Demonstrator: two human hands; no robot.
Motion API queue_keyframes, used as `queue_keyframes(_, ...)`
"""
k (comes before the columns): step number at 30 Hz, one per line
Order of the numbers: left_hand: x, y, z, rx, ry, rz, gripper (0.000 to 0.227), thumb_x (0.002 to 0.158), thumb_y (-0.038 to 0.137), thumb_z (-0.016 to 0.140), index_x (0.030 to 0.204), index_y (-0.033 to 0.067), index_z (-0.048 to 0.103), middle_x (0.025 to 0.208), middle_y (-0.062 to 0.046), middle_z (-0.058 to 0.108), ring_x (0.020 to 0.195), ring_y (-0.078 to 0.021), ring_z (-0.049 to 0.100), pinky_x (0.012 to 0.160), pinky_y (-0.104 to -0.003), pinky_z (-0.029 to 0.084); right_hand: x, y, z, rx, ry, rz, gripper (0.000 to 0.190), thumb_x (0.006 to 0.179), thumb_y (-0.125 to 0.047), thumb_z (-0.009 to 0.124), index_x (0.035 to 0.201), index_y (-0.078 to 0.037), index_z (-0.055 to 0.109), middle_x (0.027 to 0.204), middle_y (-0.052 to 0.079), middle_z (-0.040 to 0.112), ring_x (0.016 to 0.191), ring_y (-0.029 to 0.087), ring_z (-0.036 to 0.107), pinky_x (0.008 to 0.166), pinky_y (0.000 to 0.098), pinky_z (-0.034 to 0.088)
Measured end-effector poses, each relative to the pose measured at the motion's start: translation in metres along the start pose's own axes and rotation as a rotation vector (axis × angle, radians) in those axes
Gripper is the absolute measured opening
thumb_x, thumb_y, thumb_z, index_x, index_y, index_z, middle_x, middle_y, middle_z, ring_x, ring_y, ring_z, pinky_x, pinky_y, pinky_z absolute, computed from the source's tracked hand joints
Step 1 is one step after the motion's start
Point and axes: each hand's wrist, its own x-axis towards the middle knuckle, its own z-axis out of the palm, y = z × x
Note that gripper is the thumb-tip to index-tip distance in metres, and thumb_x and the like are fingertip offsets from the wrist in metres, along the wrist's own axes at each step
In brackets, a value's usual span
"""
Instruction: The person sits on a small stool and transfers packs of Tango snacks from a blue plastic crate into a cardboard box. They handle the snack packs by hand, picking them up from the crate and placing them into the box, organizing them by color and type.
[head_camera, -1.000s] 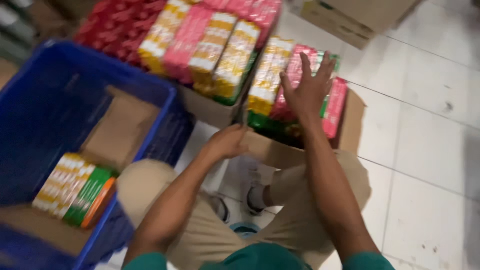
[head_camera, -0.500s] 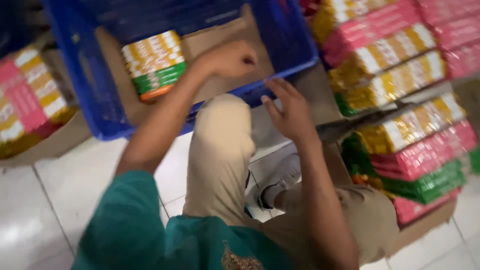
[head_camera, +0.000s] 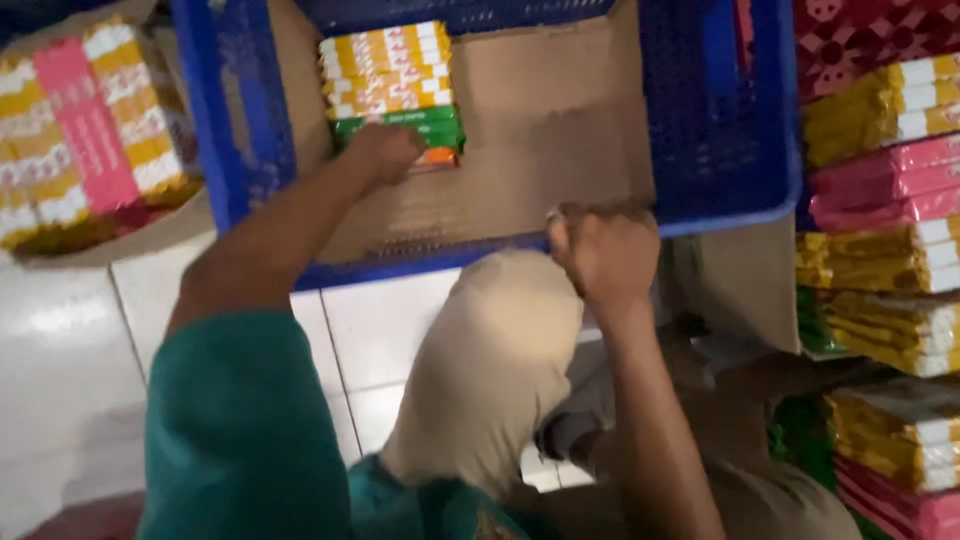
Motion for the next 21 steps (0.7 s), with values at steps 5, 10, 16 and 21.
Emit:
queue_keyframes(5, 0.027, 0.002, 0.062, -0.052, 0.134, 0.051, 0.05, 0.084, 0.023, 0.08, 0.125, 0.0028, 0.061, 0.118, -0.016, 0.061, 0.11, -0.0393, 0.064, 0.082, -0.057, 0.059, 0.002, 0.006, 0.025, -0.191, 0.033, 0.107, 0.035, 0.088, -0.057, 0.049, 0.095, -0.044, 0.081, 0.048, 0.005, 0.061, 0.048, 0.034, 0.067, 0.061, 0.0449, 0.048)
queue_keyframes(10, 0.031, 0.022, 0.086, 0.062, 0.581, 0.102, 0.014, 0.091, 0.017, 0.065, 0.101, 0.008, 0.062, 0.092, -0.011, 0.062, 0.084, -0.0307, 0.066, 0.064, -0.045, 0.057, 0.009, 0.001, 0.013, -0.167, 0.167, 0.106, 0.027, 0.076, -0.059, 0.061, 0.088, -0.045, 0.08, 0.05, 0.004, 0.061, 0.043, 0.033, 0.065, 0.048, 0.0415, 0.048)
queue_keyframes(16, 0.038, 0.04, 0.105, 0.257, 0.937, 0.104, 0.019, 0.081, 0.008, 0.068, 0.1, 0.0125, 0.067, 0.073, -0.006, 0.061, 0.055, -0.0227, 0.064, 0.047, -0.035, 0.052, 0.01, 0.006, 0.018, -0.134, 0.352, -0.02, 0.027, 0.072, -0.055, 0.067, 0.091, -0.042, 0.08, 0.051, 0.002, 0.056, 0.039, 0.03, 0.06, 0.045, 0.04, 0.047)
queue_keyframes(21, 0.041, 0.03, 0.069, 0.316, 0.904, -0.031, 0.021, 0.087, 0.007, 0.063, 0.106, 0.0167, 0.065, 0.071, -0.004, 0.063, 0.052, -0.0261, 0.065, 0.049, -0.033, 0.049, 0.01, 0.007, 0.024, -0.198, 0.444, -0.029, 0.027, 0.079, -0.058, 0.063, 0.091, -0.042, 0.081, 0.047, 0.006, 0.048, 0.039, 0.032, 0.056, 0.045, 0.0417, 0.046)
